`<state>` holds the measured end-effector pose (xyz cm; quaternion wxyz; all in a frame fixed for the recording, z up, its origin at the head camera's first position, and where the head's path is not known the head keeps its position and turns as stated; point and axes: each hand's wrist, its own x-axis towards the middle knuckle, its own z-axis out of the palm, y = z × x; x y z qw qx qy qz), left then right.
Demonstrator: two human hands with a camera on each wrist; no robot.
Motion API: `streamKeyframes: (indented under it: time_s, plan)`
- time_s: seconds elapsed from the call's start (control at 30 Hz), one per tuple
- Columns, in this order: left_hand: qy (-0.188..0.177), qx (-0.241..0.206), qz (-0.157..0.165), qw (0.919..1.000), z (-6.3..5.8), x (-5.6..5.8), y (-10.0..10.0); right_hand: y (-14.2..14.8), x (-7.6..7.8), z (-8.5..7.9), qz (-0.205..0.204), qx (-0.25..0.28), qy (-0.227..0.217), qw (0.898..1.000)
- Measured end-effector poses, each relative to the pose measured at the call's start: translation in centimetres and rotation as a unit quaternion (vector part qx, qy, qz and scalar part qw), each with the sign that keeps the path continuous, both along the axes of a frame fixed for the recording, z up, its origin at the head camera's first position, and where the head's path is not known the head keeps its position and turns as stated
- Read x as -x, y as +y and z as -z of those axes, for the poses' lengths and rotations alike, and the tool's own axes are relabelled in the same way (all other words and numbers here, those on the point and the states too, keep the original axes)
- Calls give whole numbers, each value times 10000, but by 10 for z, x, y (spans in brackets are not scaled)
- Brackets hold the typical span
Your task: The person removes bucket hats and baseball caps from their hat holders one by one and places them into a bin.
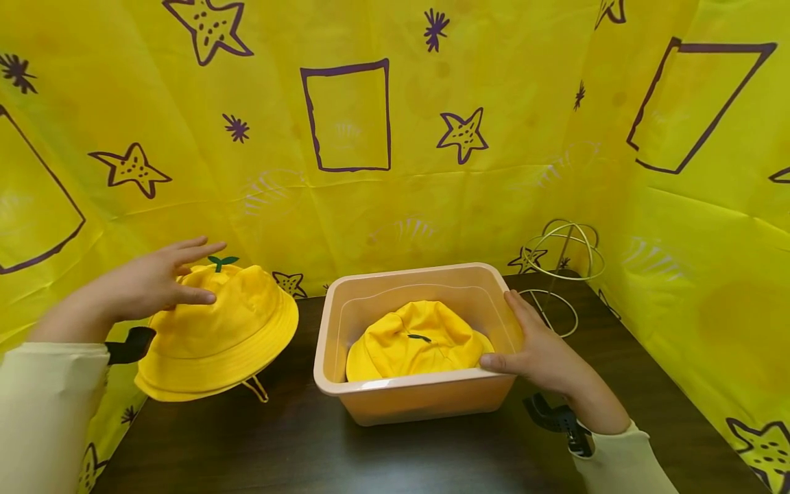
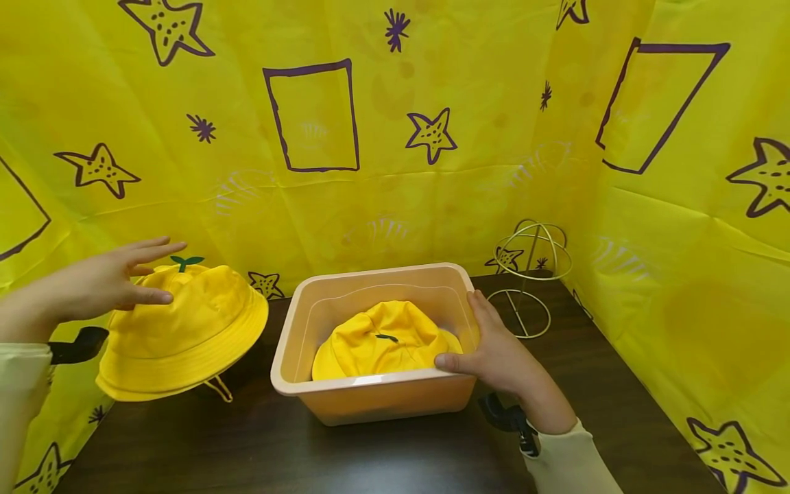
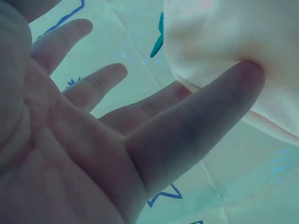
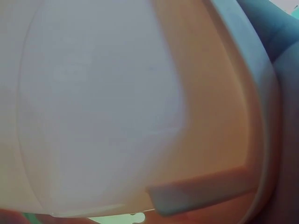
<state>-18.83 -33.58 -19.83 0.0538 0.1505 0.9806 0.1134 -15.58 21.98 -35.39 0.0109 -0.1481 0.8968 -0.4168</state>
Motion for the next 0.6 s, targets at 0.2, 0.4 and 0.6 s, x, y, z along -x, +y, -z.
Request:
streamKeyframes:
  time_s: [0.2, 0.4, 0.6]
  plan:
    - [45, 131, -7, 9999, 4, 6, 1, 0, 1, 1, 1, -10, 22, 10000]
    - [155, 375, 69, 9992, 9, 12, 0, 0, 1, 1, 18, -17, 0, 10000]
    - [138, 409, -51, 9991, 14, 15, 0, 0, 0, 0, -11, 28, -26, 10000]
